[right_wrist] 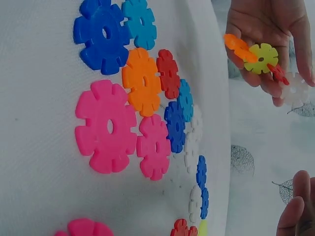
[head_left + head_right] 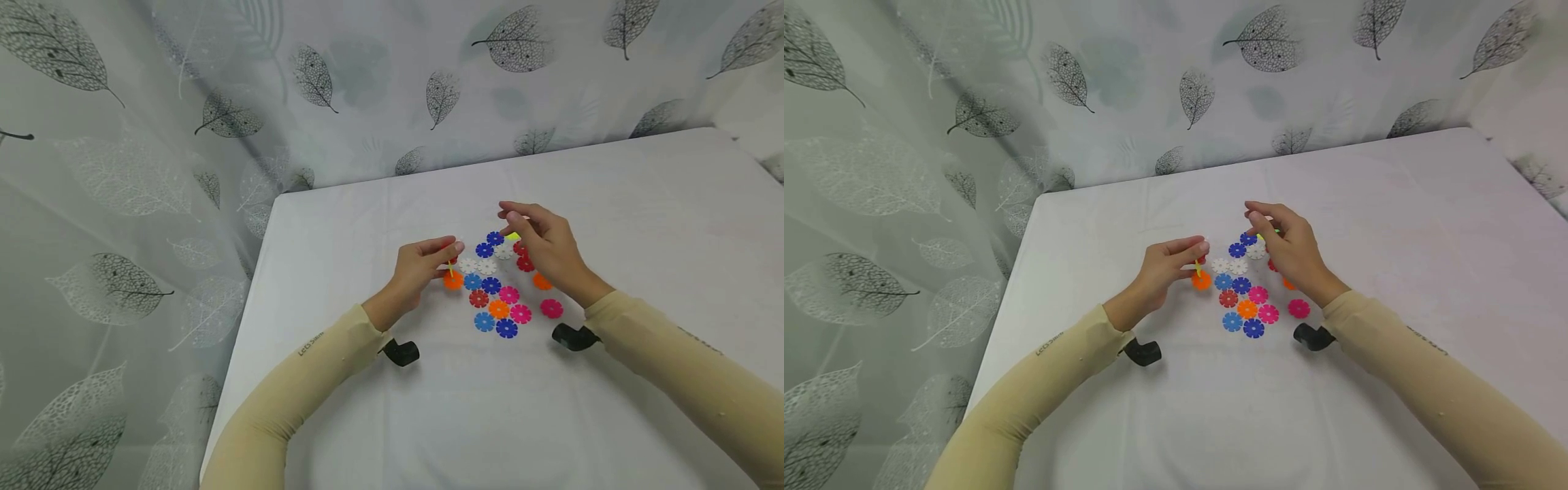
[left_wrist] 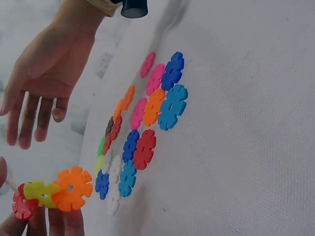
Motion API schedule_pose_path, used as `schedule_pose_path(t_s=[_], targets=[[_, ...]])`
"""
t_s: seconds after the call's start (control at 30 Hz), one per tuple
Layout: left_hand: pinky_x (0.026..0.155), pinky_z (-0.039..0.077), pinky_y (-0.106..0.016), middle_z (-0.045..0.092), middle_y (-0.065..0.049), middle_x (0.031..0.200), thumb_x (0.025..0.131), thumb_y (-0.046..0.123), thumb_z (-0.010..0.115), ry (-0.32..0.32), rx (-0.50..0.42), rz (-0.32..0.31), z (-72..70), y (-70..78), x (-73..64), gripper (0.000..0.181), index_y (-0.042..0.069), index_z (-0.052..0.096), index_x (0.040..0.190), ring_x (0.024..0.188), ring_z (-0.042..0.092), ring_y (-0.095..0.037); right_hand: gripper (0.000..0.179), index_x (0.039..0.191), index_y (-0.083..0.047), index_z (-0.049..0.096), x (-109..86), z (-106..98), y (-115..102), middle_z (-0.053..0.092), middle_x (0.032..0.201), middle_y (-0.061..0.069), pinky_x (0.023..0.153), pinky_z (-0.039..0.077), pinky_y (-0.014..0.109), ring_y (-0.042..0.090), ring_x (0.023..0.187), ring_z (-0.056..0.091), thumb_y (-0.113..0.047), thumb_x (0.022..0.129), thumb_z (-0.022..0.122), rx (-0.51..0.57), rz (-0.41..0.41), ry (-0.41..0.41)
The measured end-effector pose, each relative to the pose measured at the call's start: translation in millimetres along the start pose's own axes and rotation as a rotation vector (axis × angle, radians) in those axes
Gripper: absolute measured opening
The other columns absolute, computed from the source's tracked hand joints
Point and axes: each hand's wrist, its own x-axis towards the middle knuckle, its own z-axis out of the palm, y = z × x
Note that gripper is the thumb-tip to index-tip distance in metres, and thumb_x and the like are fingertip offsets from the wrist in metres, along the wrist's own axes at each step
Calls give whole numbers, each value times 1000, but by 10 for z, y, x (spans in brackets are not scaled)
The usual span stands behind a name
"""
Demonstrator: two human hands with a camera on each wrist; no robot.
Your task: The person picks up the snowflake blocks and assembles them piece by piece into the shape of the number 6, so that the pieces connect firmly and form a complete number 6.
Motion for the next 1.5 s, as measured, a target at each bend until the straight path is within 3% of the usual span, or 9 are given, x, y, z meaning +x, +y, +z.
schedule_pose_path(t_s=[0.13, 0.23, 0.4, 0.6, 0.83, 1.0, 1.17, 1.5], targets=[[85, 57, -32, 75, 2, 105, 92, 34, 76, 14, -15, 0, -2, -1, 3, 39, 11, 74, 124, 100, 68, -19, 39, 142, -9, 58, -3, 4, 32, 64, 131, 13, 82, 49, 14, 5, 101, 65, -26, 108, 50, -1, 25, 6], [86, 57, -33, 75, 2, 105, 92, 33, 76, 13, -25, 3, -6, -2, 2, 39, 11, 73, 124, 103, 68, -22, 41, 142, -8, 58, -14, 2, 45, 64, 131, 12, 83, 50, 16, 15, 103, 66, -30, 108, 50, -15, 69, -6], [88, 57, -35, 74, 0, 108, 93, 32, 76, -4, -54, 18, -17, -3, -1, 45, 6, 69, 129, 112, 65, -30, 41, 138, -8, 63, -43, -15, 69, 65, 127, 15, 72, 54, 21, 32, 101, 64, -33, 106, 53, -61, 134, -50], [87, 57, -35, 73, -2, 112, 94, 31, 74, 30, -101, 97, -19, -23, 9, 46, 5, 67, 131, 113, 66, -29, 37, 127, -9, 71, -55, -27, 128, 68, 112, 12, 59, 52, 25, 32, 87, 61, -35, 102, 62, -126, 205, -112], [87, 57, -35, 73, -2, 113, 94, 30, 74, 79, -155, 156, -29, -18, 11, 38, 11, 71, 126, 112, 67, -26, 32, 123, -8, 73, -63, -49, 178, 66, 104, 11, 57, 49, 26, 28, 91, 56, -27, 97, 71, -217, 238, -223], [88, 57, -35, 73, -2, 115, 95, 27, 73, 82, -172, 164, -38, 2, -11, 37, 11, 70, 128, 108, 69, -20, 32, 118, -10, 76, -52, -40, 196, 68, 106, 9, 67, 52, 31, 27, 97, 57, -27, 91, 78, -288, 301, -357], [88, 57, -35, 73, -3, 116, 95, 25, 73, 74, -186, 151, -39, 8, -13, 41, 9, 68, 132, 108, 69, -20, 32, 114, -13, 78, -64, -4, 238, 69, 102, 4, 68, 53, 31, 24, 89, 59, -27, 86, 83, -327, 286, -475], [87, 58, -36, 73, -6, 114, 94, 21, 75, 42, -209, 159, -31, -18, -5, 42, 5, 67, 132, 115, 65, -36, 40, 110, -12, 78, -74, 57, 228, 70, 100, 1, 72, 53, 33, 23, 91, 59, -30, 76, 91, -374, 261, -529]])
